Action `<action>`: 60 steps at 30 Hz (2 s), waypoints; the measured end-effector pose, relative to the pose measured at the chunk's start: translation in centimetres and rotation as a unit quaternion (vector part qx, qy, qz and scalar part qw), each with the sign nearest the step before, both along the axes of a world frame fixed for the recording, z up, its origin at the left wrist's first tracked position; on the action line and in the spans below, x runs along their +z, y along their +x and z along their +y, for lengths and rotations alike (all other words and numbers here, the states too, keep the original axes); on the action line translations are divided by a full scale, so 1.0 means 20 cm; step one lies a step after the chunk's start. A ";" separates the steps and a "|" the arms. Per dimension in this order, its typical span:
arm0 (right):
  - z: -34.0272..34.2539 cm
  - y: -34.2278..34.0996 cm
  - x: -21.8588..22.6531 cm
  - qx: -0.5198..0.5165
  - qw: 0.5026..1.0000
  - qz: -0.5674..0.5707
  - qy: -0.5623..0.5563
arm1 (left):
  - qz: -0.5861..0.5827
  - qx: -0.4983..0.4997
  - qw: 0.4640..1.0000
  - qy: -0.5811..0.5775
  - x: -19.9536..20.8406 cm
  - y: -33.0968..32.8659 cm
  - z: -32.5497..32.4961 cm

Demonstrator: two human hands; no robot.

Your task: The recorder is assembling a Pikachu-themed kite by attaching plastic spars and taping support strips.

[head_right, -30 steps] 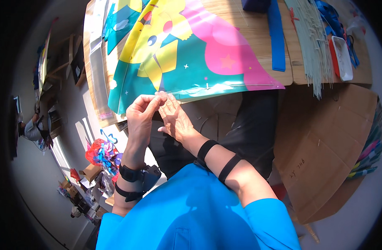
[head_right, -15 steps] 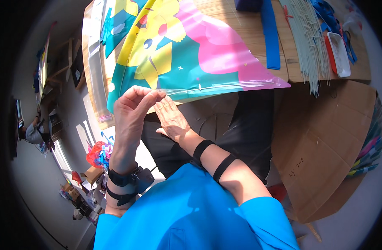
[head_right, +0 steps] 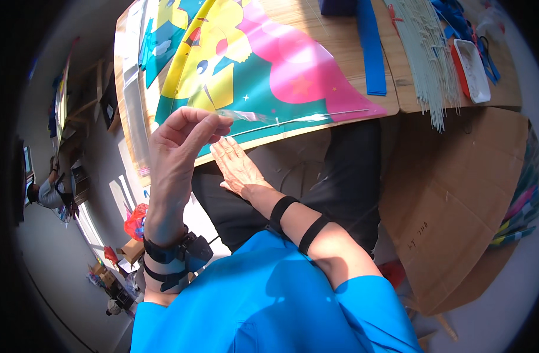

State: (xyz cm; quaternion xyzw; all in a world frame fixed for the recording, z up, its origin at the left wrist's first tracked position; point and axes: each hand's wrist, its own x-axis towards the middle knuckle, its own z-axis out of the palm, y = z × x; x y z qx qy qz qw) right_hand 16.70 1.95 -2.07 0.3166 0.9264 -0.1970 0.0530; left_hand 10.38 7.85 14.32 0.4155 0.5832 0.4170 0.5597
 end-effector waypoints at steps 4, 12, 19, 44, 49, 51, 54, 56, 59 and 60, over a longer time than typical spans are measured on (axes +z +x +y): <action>-0.01 0.08 -0.01 0.035 0.991 0.126 0.013 | 0.024 0.018 0.999 -0.029 -0.09 -0.04 -0.04; 0.04 0.57 0.21 -0.108 0.911 0.373 0.140 | 0.035 0.076 0.994 -0.076 -0.18 -0.24 -0.16; 0.36 1.15 0.11 -0.500 0.817 0.250 0.144 | 0.009 0.139 0.981 -0.137 -0.29 -0.37 -0.23; 0.58 0.68 0.05 -0.222 0.944 0.165 -0.181 | 0.001 0.079 0.994 -0.079 -0.22 -0.32 -0.26; 0.58 0.69 0.05 -0.217 0.944 0.175 -0.180 | 0.013 0.076 0.994 -0.083 -0.23 -0.32 -0.26; 0.58 0.68 0.06 -0.219 0.944 0.168 -0.179 | 0.012 0.071 0.994 -0.077 -0.24 -0.33 -0.27; 0.57 0.68 0.05 -0.217 0.946 0.166 -0.174 | 0.010 0.072 0.994 -0.076 -0.24 -0.33 -0.27; 0.58 0.68 0.05 -0.216 0.946 0.170 -0.174 | 0.008 0.073 0.994 -0.077 -0.24 -0.34 -0.27; 0.58 0.69 0.05 -0.220 0.945 0.165 -0.178 | 0.007 0.072 0.995 -0.075 -0.24 -0.34 -0.27; 0.58 0.68 0.04 -0.216 0.946 0.173 -0.170 | 0.008 0.072 0.994 -0.076 -0.24 -0.34 -0.27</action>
